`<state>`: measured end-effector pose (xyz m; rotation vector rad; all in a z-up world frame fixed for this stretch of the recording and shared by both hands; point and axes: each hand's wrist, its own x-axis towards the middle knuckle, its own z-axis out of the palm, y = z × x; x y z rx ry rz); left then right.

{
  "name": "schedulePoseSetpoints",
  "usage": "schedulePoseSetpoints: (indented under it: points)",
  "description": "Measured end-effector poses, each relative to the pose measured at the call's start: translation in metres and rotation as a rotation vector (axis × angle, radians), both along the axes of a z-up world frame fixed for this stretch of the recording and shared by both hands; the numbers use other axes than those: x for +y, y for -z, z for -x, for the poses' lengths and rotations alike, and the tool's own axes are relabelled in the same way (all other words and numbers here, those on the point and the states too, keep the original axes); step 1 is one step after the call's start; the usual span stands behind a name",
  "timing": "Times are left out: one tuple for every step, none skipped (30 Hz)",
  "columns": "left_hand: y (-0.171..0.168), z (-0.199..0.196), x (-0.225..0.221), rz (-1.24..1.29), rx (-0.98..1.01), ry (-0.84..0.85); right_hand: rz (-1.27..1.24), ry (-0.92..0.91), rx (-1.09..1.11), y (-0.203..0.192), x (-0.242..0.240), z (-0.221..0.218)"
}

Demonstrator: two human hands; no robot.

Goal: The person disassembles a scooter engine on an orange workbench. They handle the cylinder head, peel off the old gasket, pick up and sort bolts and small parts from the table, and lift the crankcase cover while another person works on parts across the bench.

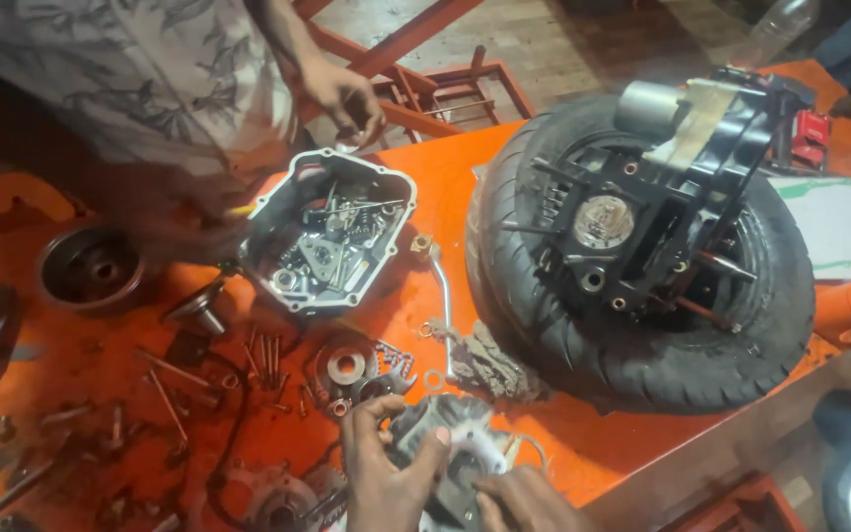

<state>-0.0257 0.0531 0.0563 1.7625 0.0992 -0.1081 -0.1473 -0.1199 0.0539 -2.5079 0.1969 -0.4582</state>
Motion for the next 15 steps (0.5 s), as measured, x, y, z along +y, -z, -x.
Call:
schedulePoseSetpoints:
  points:
    - [0.0,-0.001,0.004,-0.061,-0.017,0.051,0.011,-0.027,0.01,0.011,0.001,0.005]
    - [0.0,-0.002,0.008,-0.123,-0.034,0.101,0.021,-0.055,0.02,0.022,0.002,0.011]
    - [0.003,-0.004,0.013,-0.131,-0.033,0.114,0.012,-0.043,0.021,0.019,0.004,0.011]
    - [0.006,-0.005,0.018,-0.253,-0.179,0.201,0.022,-0.04,0.051,0.017,0.006,0.01]
    - [0.008,-0.006,0.022,-0.367,-0.324,0.292,0.033,-0.036,0.083,0.013,0.007,0.012]
    - [-0.022,-0.016,0.021,-0.37,-0.321,0.308,0.027,-0.022,0.088,0.004,0.009,0.013]
    - [-0.053,-0.027,0.018,-0.301,0.002,0.468,0.06,-0.037,0.119,-0.004,0.009,0.011]
    - [-0.084,-0.039,0.016,-0.226,0.327,0.621,0.094,-0.052,0.152,-0.013,0.009,0.009]
    - [-0.086,-0.039,0.016,-0.232,0.331,0.625,0.088,-0.049,0.154,-0.016,0.009,0.009]
    - [-0.087,-0.04,0.016,-0.274,0.423,0.668,0.102,-0.093,0.117,-0.019,0.01,0.009]
    - [-0.089,-0.042,0.015,-0.316,0.512,0.707,0.118,-0.138,0.077,-0.022,0.009,0.008]
    - [-0.083,-0.04,0.018,-0.32,0.512,0.708,0.115,-0.136,0.076,-0.025,0.01,0.009]
    - [-0.076,-0.04,0.019,-0.299,0.472,0.709,0.097,-0.149,0.073,-0.027,0.01,0.008]
    - [-0.07,-0.041,0.019,-0.278,0.431,0.708,0.079,-0.163,0.07,-0.029,0.01,0.008]
    - [-0.063,-0.038,0.021,-0.284,0.432,0.713,0.074,-0.157,0.07,-0.036,0.012,0.006]
